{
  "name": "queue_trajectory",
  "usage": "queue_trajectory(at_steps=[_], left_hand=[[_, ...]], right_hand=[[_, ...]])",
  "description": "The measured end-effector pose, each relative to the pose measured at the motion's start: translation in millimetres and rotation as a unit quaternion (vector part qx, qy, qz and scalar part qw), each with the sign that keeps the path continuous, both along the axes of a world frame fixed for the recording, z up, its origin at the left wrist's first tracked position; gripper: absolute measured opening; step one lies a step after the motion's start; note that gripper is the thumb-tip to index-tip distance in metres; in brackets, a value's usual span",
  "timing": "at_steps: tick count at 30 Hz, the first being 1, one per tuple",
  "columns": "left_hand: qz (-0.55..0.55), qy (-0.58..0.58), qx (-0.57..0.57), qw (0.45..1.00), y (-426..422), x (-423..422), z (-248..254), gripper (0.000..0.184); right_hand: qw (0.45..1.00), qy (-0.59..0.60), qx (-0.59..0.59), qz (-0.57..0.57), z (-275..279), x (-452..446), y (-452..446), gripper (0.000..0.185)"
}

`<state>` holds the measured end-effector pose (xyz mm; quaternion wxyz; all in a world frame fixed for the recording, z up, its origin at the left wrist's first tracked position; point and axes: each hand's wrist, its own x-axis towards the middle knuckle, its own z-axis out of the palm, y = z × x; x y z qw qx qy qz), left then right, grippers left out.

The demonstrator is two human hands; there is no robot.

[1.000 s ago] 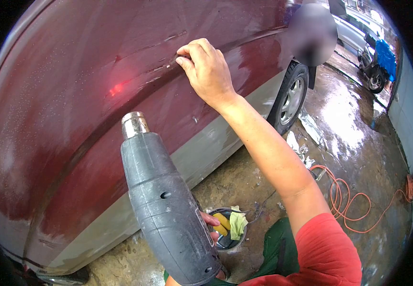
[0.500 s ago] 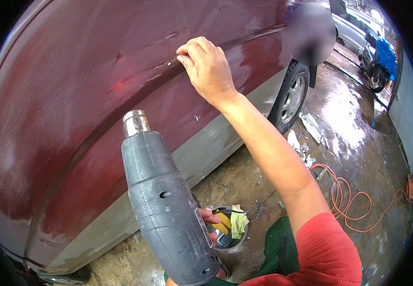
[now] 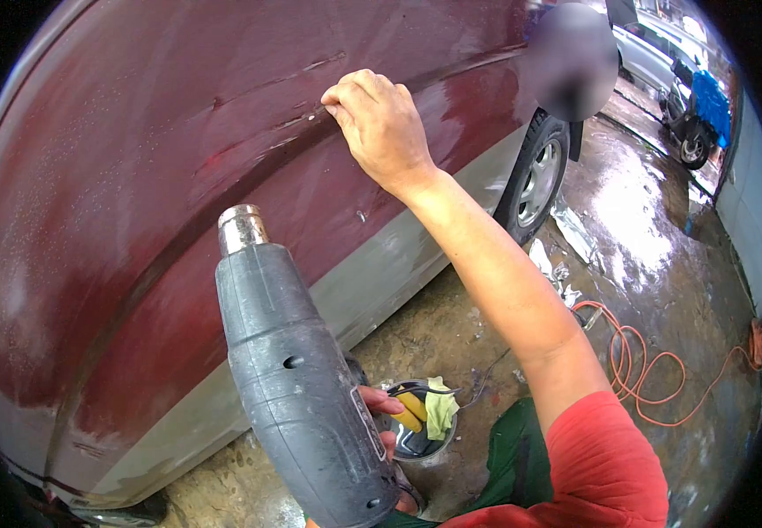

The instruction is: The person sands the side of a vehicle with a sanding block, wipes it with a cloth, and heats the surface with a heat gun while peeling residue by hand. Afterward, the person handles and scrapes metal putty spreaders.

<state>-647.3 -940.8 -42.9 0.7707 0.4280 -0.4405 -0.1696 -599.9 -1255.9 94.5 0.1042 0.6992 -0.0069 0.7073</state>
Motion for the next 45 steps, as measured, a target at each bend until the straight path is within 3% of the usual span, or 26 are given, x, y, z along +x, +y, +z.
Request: queue_trajectory(at_steps=[2,5,7,10,14,17,29,32,38,41,45], left_hand=[[-0.022,0.049,0.001,0.999,2,0,1,0.037],[0.014,-0.066,0.002,0.998,0,6,0,0.036],[0.025,-0.081,0.015,0.996,0,6,1,0.036],[0.008,0.003,0.05,0.999,3,1,3,0.038],[0.011,-0.022,0.083,0.996,5,8,2,0.04],[-0.007,-0.007,0.078,0.997,3,8,1,0.041],[0.003,-0.03,0.101,0.994,8,7,9,0.047],[0.061,-0.132,0.127,0.981,3,3,20,0.032],[0.103,-0.14,0.123,0.977,-2,-5,21,0.034],[0.112,-0.149,0.123,0.975,-2,-4,20,0.036],[0.121,-0.156,0.155,0.968,1,-5,24,0.037]], right_hand=[[1.0,0.014,-0.004,-0.008,1,-3,0,0.005],[0.998,0.017,0.05,0.035,0,-3,2,0.005],[0.993,-0.003,0.102,0.063,-3,-2,4,0.005],[0.975,-0.056,0.192,0.095,-4,0,9,0.009],[0.828,0.016,0.455,0.327,14,-9,26,0.018],[0.81,0.024,0.498,0.31,21,-4,35,0.016],[0.767,0.021,0.549,0.332,28,-3,33,0.011],[0.74,0.031,0.573,0.35,29,-6,33,0.012],[0.887,0.03,0.417,0.199,17,4,32,0.017],[0.89,0.024,0.409,0.201,18,5,32,0.017],[0.826,0.053,0.495,0.264,25,-9,44,0.016]])
